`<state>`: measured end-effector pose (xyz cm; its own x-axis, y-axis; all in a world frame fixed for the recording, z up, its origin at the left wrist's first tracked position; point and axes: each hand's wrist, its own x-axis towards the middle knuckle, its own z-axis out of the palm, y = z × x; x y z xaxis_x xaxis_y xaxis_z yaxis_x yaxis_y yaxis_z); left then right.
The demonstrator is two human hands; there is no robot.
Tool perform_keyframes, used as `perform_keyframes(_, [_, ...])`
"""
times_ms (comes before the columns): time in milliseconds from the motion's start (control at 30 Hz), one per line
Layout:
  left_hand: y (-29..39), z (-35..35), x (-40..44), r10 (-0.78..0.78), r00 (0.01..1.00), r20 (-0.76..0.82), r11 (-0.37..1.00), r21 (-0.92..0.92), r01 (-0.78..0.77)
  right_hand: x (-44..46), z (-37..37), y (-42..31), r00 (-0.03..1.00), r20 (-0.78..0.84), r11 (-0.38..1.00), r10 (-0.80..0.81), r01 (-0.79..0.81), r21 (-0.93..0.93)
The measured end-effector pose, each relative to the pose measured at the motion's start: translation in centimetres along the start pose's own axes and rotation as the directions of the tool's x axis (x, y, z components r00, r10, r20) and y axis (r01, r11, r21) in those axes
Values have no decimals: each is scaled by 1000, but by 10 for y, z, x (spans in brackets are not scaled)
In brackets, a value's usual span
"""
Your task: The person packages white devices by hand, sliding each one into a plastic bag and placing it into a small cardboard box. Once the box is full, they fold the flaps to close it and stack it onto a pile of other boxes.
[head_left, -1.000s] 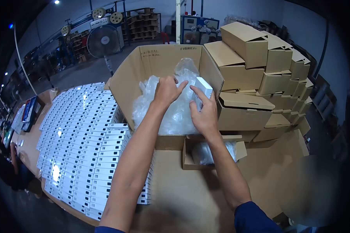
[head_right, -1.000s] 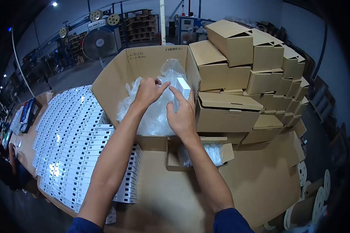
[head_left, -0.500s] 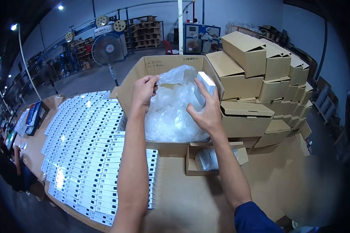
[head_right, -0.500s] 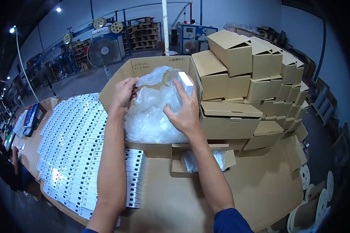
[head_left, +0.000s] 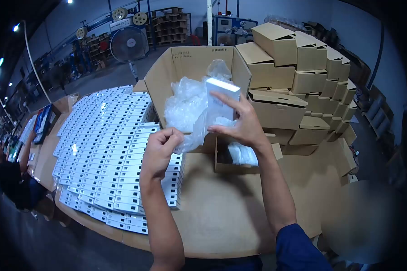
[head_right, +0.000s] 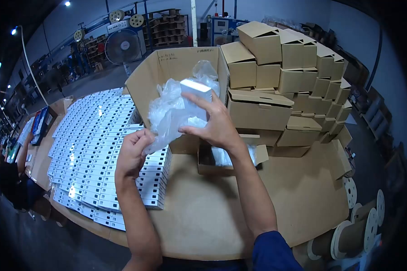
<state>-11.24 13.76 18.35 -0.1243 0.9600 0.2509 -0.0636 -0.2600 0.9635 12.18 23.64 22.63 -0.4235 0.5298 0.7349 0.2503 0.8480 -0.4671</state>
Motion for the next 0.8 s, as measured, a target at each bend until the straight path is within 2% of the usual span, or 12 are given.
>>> perform_keyframes(67, [-11, -2, -18, -15, 999, 45, 996, -91, 19, -24, 1, 4, 988, 149, 978, 50, -78, 193])
perform_keyframes(100, [-15, -4, -27, -42, 996, 74, 985, -166, 53, -41, 7, -3, 976, 140, 946, 167, -199, 258])
perform_keyframes(133, [-20, -4, -35, -63, 992, 105, 967, -239, 86, -61, 12, -6, 960, 151, 938, 237, -267, 223])
perform_keyframes(233, [-49, 26, -66, -51, 977, -206, 700, -705, -112, -125, 40, -16, 866, 36, 824, 499, -487, 289])
perform_keyframes(267, [-74, 28, -78, 67, 968, -241, 847, -499, -183, -142, 49, -24, 824, 18, 751, 567, -526, 399])
perform_keyframes(300, [-87, 36, -87, 85, 972, -220, 898, -406, -171, -158, 56, -32, 771, 11, 663, 637, -555, 503])
perform_keyframes(367, [-104, 55, -103, 110, 979, -173, 967, -208, -146, -183, 67, -47, 824, -88, 768, 559, -475, 429])
perform_keyframes(467, [-113, 77, -126, 29, 971, -239, 999, 31, -22, -213, 78, -62, 761, -11, 691, 649, -583, 428])
perform_keyframes(567, [-109, 97, -137, 71, 892, -447, 991, -71, -114, -232, 81, -72, 706, 28, 618, 707, -637, 460])
perform_keyframes(667, [-120, 93, -149, 35, 890, -455, 991, -97, -88, -254, 78, -74, 661, 90, 568, 745, -699, 435])
perform_keyframes(767, [-125, 91, -159, 19, 901, -432, 985, -145, -90, -265, 80, -78, 555, 113, 383, 824, -694, 610])
perform_keyframes(800, [-125, 90, -163, 22, 903, -430, 986, -141, -91, -267, 78, -78, 555, 100, 392, 826, -692, 607])
